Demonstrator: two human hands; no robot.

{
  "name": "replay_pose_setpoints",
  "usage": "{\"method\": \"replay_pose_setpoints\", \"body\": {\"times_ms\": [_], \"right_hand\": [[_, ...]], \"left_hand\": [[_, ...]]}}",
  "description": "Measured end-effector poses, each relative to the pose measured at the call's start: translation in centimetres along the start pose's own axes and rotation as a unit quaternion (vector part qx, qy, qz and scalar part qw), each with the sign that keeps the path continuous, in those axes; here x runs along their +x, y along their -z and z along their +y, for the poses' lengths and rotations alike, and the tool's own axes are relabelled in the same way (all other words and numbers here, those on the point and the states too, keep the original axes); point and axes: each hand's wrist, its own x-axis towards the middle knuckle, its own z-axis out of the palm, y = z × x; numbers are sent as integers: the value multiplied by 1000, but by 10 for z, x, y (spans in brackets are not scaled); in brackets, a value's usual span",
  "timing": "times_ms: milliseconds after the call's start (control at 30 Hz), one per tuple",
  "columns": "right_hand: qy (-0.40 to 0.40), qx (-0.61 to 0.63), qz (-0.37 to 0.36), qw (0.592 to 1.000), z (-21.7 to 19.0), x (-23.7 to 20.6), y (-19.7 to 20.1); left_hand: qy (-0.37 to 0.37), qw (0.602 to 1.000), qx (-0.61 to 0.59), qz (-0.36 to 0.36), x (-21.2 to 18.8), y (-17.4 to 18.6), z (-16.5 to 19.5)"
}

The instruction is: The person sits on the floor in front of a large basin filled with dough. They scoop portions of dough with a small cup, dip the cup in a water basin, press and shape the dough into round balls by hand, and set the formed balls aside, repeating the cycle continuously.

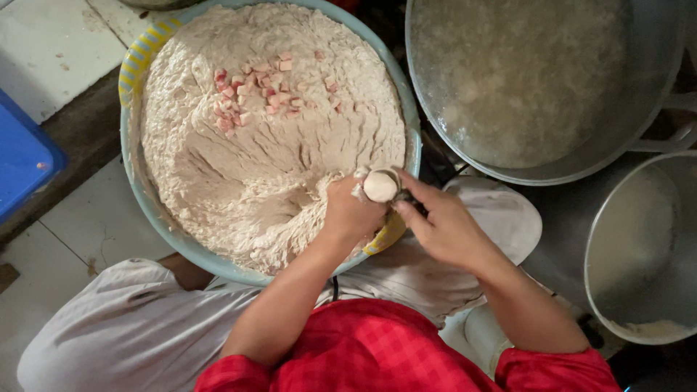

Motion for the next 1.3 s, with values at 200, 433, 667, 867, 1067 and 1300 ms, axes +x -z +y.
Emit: {"method": "replay_pose_setpoints", "body": {"times_ms": [200,433,667,867,1067,1300], "right_hand": [[-221,254,-105,936,29,3,-10],[-195,170,52,965,86,18,44],[-102,-310,134,936,165,22,104],[-130,-271,176,937,147,10,104],[-86,-146,197,966,89,14,79],[-81,-10,183,980,44,16,51]], "left_hand": [[-37,991,109,75,1,0,-15],[173,982,35,-67,4,28,-40],[-162,941,217,202,50,65,-68],[-108,962,173,179,46,57,-68],[152,984,95,-20,16,10,-54],[110,977,-179,29,5,6,-39]]}}
